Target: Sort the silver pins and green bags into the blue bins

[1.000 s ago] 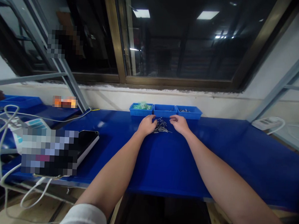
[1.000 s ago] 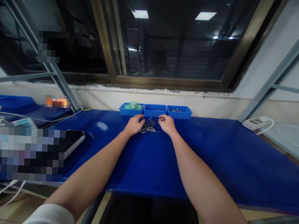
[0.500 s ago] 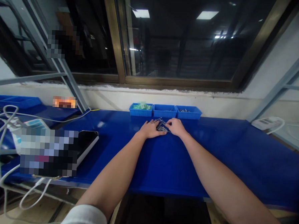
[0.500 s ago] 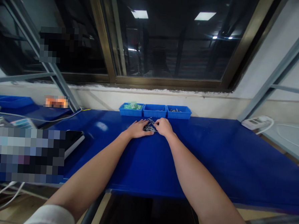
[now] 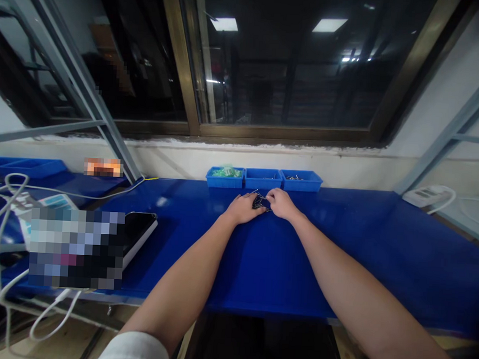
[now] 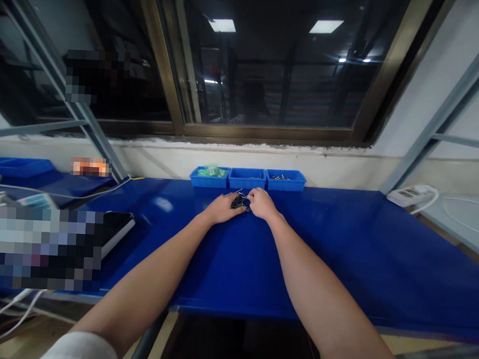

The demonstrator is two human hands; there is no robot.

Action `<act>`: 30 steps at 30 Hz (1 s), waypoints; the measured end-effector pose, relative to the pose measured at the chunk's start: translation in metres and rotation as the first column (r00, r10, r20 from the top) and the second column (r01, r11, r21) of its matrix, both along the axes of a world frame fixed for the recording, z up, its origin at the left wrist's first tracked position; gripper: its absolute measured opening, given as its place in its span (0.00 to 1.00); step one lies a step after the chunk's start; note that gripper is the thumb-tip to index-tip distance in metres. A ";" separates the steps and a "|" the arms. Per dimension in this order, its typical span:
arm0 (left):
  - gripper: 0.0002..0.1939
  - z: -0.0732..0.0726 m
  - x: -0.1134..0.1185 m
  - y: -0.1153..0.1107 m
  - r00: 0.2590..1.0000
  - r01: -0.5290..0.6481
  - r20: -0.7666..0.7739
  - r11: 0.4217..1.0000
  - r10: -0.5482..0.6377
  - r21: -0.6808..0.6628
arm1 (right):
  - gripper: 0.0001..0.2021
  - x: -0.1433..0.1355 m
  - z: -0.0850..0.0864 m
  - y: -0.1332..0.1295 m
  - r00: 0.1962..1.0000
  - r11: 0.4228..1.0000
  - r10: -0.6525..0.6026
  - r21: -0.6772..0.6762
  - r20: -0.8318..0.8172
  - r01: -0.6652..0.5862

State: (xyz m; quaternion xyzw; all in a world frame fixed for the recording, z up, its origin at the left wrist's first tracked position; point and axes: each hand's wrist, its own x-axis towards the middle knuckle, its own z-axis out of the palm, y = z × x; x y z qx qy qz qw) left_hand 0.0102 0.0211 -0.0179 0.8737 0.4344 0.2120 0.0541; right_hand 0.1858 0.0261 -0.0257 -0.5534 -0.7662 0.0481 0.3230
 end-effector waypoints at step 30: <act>0.13 0.007 -0.009 0.004 0.953 -0.157 0.278 0.982 0.122 0.107 | 0.14 0.002 0.009 -0.005 0.777 0.954 0.071 -0.185 -0.626 -0.237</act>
